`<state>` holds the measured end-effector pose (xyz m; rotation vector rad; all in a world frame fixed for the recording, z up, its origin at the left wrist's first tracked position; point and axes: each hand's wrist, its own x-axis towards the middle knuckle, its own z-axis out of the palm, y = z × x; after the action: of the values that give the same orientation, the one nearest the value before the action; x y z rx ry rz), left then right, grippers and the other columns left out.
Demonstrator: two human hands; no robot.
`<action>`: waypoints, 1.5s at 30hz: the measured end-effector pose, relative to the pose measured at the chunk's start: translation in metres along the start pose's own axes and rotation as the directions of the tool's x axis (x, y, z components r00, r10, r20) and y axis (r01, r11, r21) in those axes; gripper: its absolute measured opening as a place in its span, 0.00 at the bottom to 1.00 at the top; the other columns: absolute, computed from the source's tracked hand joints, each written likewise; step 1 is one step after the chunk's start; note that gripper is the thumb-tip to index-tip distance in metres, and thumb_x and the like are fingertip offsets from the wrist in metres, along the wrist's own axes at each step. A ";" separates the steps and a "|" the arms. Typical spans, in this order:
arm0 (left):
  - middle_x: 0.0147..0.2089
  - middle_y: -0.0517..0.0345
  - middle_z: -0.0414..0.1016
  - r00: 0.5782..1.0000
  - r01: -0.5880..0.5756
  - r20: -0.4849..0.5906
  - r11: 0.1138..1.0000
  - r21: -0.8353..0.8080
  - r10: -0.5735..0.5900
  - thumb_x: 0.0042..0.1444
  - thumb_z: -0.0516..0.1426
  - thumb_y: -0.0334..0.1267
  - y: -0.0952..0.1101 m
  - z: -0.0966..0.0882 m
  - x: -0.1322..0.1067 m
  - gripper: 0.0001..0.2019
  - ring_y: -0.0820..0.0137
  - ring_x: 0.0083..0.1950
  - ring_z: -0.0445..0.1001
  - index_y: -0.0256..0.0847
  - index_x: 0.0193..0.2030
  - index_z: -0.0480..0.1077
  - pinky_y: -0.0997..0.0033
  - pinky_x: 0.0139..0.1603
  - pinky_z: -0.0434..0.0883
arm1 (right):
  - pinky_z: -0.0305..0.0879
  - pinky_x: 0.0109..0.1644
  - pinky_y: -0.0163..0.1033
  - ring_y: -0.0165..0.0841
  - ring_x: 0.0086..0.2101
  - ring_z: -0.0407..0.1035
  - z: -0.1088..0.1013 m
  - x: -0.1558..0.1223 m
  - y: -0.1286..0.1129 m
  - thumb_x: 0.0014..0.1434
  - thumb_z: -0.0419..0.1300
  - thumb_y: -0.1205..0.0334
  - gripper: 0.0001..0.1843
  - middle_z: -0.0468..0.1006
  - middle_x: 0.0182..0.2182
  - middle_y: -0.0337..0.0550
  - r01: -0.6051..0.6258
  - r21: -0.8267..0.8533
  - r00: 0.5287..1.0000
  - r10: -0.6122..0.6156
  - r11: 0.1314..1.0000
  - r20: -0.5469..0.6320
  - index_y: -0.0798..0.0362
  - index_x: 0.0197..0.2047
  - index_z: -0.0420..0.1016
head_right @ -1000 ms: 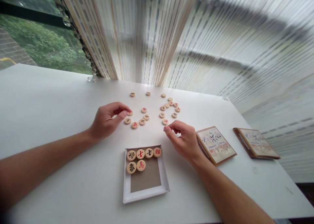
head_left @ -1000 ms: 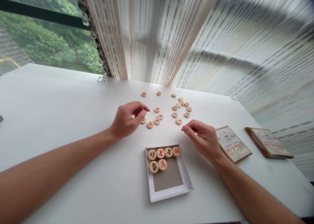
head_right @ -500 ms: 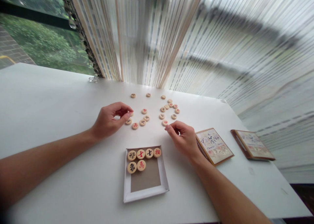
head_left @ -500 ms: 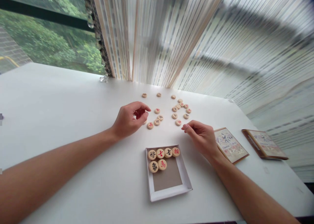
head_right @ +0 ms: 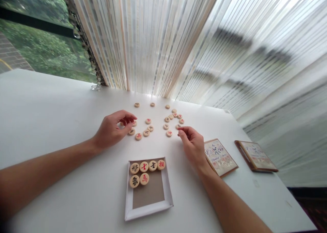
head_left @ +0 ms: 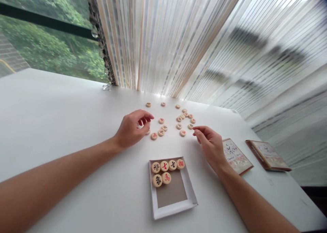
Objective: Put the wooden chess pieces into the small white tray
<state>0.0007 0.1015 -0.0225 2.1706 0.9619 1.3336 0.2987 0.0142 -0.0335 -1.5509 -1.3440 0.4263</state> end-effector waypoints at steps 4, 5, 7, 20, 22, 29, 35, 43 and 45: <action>0.34 0.56 0.84 0.998 0.058 -0.010 0.998 -0.021 -0.058 0.58 0.61 0.32 -0.003 0.001 0.000 0.06 0.68 0.33 0.79 0.39 0.41 0.80 0.70 0.34 0.74 | 0.69 0.35 0.41 0.36 0.34 0.74 -0.010 0.011 0.009 0.64 0.64 0.51 0.18 0.84 0.39 0.49 -0.004 -0.053 0.997 0.000 0.999 -0.073 0.56 0.50 0.81; 0.34 0.56 0.84 0.998 0.067 -0.013 0.998 -0.022 -0.067 0.59 0.62 0.33 -0.004 0.001 0.000 0.06 0.68 0.33 0.79 0.39 0.41 0.80 0.70 0.34 0.74 | 0.70 0.37 0.42 0.38 0.37 0.75 -0.012 0.014 0.011 0.64 0.65 0.51 0.18 0.84 0.41 0.50 -0.003 -0.070 0.996 -0.003 0.998 -0.084 0.56 0.50 0.81; 0.34 0.56 0.83 0.997 0.077 -0.016 0.997 -0.016 -0.077 0.59 0.62 0.33 -0.005 0.000 0.000 0.06 0.68 0.33 0.79 0.39 0.41 0.81 0.70 0.34 0.74 | 0.73 0.40 0.45 0.41 0.40 0.77 -0.017 0.019 0.015 0.63 0.65 0.51 0.18 0.84 0.44 0.53 -0.002 -0.105 0.996 -0.008 0.994 -0.092 0.56 0.50 0.81; 0.39 0.52 0.84 0.999 0.047 0.003 0.986 0.159 -0.049 0.57 0.57 0.31 -0.019 -0.010 0.010 0.10 0.66 0.38 0.80 0.36 0.42 0.80 0.69 0.39 0.74 | 0.79 0.47 0.50 0.45 0.44 0.81 -0.015 0.018 0.017 0.64 0.64 0.51 0.18 0.85 0.49 0.54 0.040 -0.214 0.999 -0.046 0.976 -0.022 0.54 0.50 0.81; 0.40 0.52 0.84 0.999 0.040 0.016 0.989 0.145 -0.043 0.57 0.57 0.30 -0.019 -0.009 0.009 0.11 0.65 0.39 0.80 0.37 0.42 0.80 0.69 0.38 0.74 | 0.80 0.47 0.50 0.45 0.45 0.81 -0.014 0.017 0.017 0.64 0.64 0.50 0.17 0.86 0.48 0.54 0.042 -0.207 0.999 -0.042 0.977 0.004 0.54 0.50 0.81; 0.39 0.53 0.85 0.990 0.139 -0.008 0.985 0.101 -0.139 0.55 0.56 0.27 -0.025 -0.010 0.012 0.13 0.65 0.39 0.81 0.37 0.42 0.81 0.67 0.41 0.75 | 0.81 0.46 0.50 0.46 0.45 0.83 -0.008 0.011 0.019 0.66 0.64 0.48 0.18 0.86 0.48 0.54 0.033 -0.174 0.996 -0.017 0.984 0.093 0.53 0.50 0.81; 0.38 0.55 0.86 0.985 0.167 -0.043 0.984 0.064 -0.165 0.54 0.56 0.28 -0.024 -0.011 0.011 0.13 0.64 0.40 0.82 0.39 0.40 0.82 0.67 0.42 0.75 | 0.81 0.45 0.49 0.47 0.45 0.83 -0.006 0.007 0.015 0.67 0.64 0.48 0.19 0.86 0.50 0.55 0.045 -0.170 0.989 -0.020 0.984 0.146 0.53 0.52 0.81; 0.41 0.50 0.86 0.936 0.280 -0.231 0.959 0.035 -0.264 0.56 0.57 0.32 -0.046 -0.036 0.036 0.13 0.63 0.42 0.84 0.35 0.42 0.82 0.66 0.45 0.77 | 0.80 0.48 0.48 0.46 0.47 0.82 -0.003 0.001 0.005 0.68 0.65 0.46 0.18 0.87 0.47 0.53 0.119 -0.142 0.967 -0.082 0.983 0.239 0.51 0.49 0.83; 0.40 0.50 0.86 0.930 0.292 -0.248 0.955 0.053 -0.271 0.56 0.57 0.33 -0.050 -0.041 0.040 0.13 0.63 0.41 0.83 0.36 0.42 0.82 0.66 0.44 0.77 | 0.80 0.49 0.48 0.46 0.46 0.82 -0.003 0.001 0.004 0.68 0.64 0.46 0.17 0.87 0.46 0.52 0.134 -0.134 0.963 -0.097 0.982 0.250 0.51 0.48 0.84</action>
<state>-0.0411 0.1644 -0.0130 1.8692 1.3919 1.4520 0.3039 0.0142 -0.0354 -1.5696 -1.6809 0.4617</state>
